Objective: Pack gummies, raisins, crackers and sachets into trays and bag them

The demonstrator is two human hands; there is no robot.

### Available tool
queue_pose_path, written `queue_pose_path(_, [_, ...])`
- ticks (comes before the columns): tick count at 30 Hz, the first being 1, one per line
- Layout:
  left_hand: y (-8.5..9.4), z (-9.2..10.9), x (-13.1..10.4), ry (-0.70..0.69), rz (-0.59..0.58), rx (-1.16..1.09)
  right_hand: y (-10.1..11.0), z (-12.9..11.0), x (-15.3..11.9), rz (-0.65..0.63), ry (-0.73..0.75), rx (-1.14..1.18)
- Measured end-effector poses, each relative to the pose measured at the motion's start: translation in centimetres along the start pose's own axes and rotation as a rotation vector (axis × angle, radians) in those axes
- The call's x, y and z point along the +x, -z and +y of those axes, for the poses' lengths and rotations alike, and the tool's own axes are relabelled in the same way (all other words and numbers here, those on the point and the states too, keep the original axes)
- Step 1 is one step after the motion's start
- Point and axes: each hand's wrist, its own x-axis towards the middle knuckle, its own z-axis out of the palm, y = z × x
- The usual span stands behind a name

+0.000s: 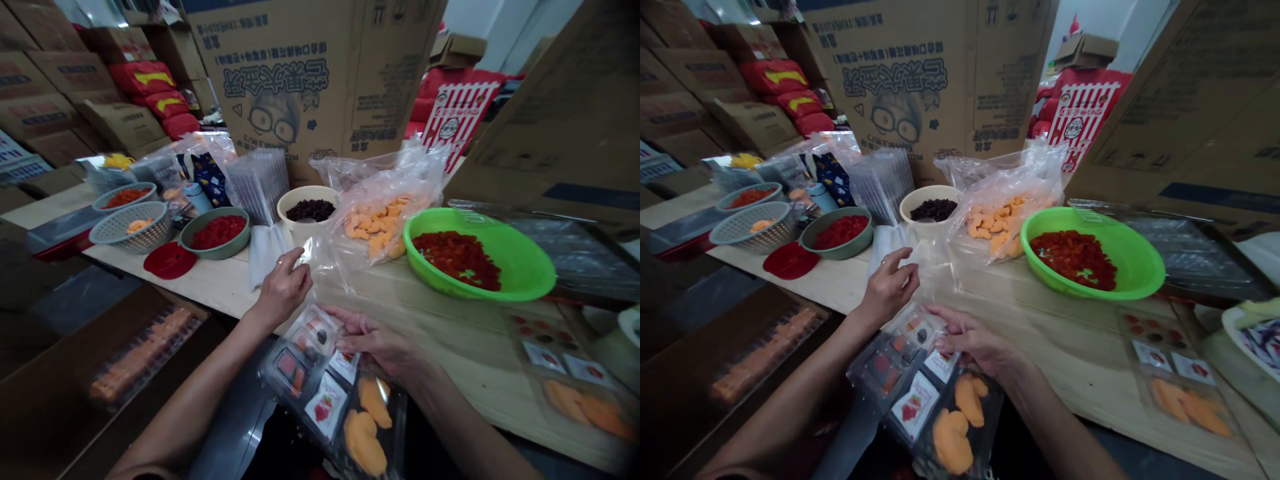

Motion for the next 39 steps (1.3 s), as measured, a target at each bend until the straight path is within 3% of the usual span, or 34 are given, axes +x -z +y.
queue_pose_path(4, [3.4, -0.9, -0.6, -0.105, -0.048, -0.079, 0.4, -1.0, -0.6, 0.208, 0.053, -0.071])
queue_pose_path(7, [5.2, -1.8, -1.2, -0.207, -0.133, -0.14, 0.7, -1.5, -0.5, 0.282, 0.049, -0.058])
queue_pose_path(10, [5.4, -2.2, -1.8, -0.254, -0.176, -0.148, 0.9, -1.4, 0.2, 0.352, 0.046, -0.084])
queue_pose_path(14, [4.4, -2.1, -2.7, -0.222, -0.259, -0.143, 1.5, -0.9, 1.0, 0.478, 0.025, -0.155])
queue_pose_path(19, [3.6, -1.6, -3.7, -0.17, -0.417, -0.071, 2.2, -0.3, 0.6, 0.363, -0.046, -0.161])
queue_pose_path(24, [3.8, -1.0, -2.6, -0.128, -0.523, -0.074, 2.1, 0.1, 0.6, 0.301, -0.047, -0.126])
queue_pose_path(31, [3.8, -1.7, -2.6, -0.068, -0.454, -0.274, 2.7, -0.3, 0.8, 0.373, 0.005, -0.187])
queue_pose_path(35, [2.6, -2.4, -3.5, 0.021, -0.307, -0.189, 2.2, -0.1, 0.2, 0.28, 0.005, -0.221])
queue_pose_path(39, [2.5, -1.9, -3.0, -0.064, -0.217, -0.137, 1.4, 0.1, 0.2, 0.248, -0.008, -0.175])
